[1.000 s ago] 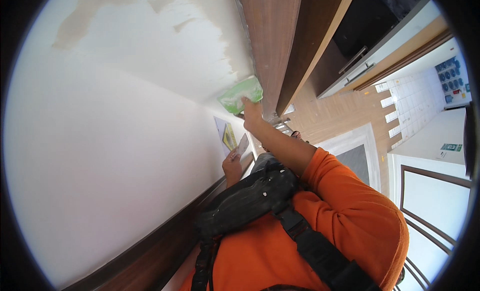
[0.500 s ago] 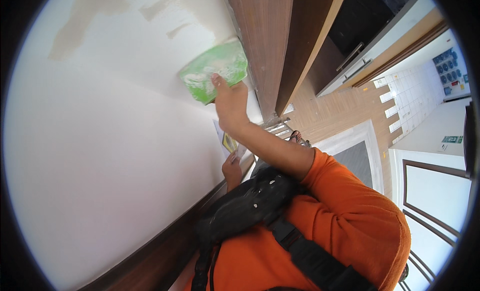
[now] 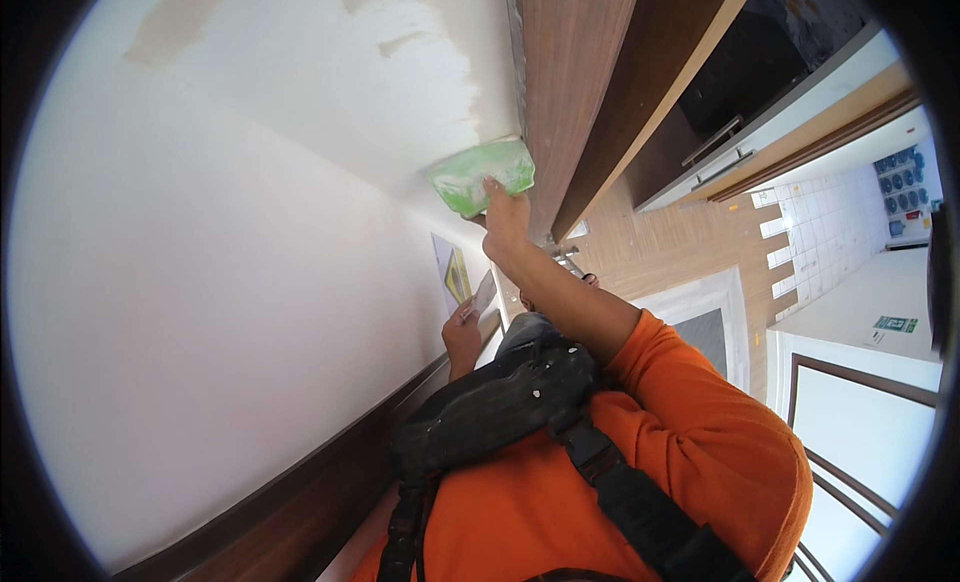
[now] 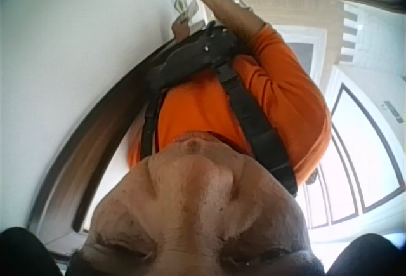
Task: The person stands on a ladder and uses a green plastic scraper to apply white wall compound to a vertical wall surface. They repeatedly scoop compound from a container and spread it along the wall, smoothing the surface.
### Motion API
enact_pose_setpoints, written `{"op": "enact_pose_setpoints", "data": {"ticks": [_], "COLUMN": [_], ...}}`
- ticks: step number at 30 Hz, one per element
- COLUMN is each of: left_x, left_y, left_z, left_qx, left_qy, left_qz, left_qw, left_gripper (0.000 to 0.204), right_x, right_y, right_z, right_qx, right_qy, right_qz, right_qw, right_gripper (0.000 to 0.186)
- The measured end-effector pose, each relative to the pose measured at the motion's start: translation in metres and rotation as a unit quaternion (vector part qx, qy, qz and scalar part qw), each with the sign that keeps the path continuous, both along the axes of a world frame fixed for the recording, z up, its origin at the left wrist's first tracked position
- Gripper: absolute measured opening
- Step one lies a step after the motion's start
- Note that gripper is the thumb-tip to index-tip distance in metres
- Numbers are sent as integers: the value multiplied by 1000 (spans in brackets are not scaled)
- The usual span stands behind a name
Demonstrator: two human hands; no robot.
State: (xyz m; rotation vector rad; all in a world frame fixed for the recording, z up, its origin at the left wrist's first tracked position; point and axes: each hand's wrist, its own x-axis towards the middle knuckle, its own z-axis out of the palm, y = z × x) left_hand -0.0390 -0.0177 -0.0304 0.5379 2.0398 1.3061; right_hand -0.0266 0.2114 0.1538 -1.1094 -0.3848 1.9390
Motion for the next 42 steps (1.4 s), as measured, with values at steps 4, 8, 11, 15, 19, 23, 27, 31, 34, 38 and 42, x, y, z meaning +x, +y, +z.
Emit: {"op": "enact_pose_setpoints", "data": {"ticks": [4, 8, 11, 15, 19, 23, 27, 31, 34, 38, 42], "left_x": [-2, -3, -3, -2, 0, 3, 0, 2, 0, -2, -2], "left_y": [1, 0, -1, -2, -4, -3, 4, -4, -7, -3, -2], "left_z": [6, 8, 6, 0, -1, 11, 26, 11, 2, -1, 1], "left_qx": [-6, -3, 8, -5, -7, 5, -31, -13, -3, 3, 3], "left_qy": [9, 12, -7, 20, -6, -10, 29, 16, 10, 5, 5], "left_qz": [1, -11, -3, -15, 5, 18, -2, 22, 24, 17, 14], "left_qw": [1000, 1000, 1000, 1000, 1000, 1000, 999, 1000, 1000, 1000, 1000], "left_gripper": [35, 34, 34, 33, 33, 32, 32, 32, 33, 33, 33], "right_x": [-7, -8, -7, 3, 20, 28, 14, 4, 6, 7, 8], "right_y": [1, -8, -13, -23, -30, -11, 10, 5, -4, -1, -2], "right_z": [54, 116, 134, 106, -2, -99, -89, -28, 38, 109, 175], "right_qx": [65, 131, 231, 248, 53, -82, -57, -19, 30, 79, 126], "right_qy": [49, 60, 22, -17, 15, -50, 2, 50, 58, 83, 98], "right_qz": [-24, -39, -30, 31, 83, 100, 38, 19, 9, -5, -3], "right_qw": [996, 989, 972, 968, 995, 990, 998, 998, 998, 993, 987], "right_gripper": [34, 22, 21, 26, 33, 37, 41, 40, 40, 39, 37]}}
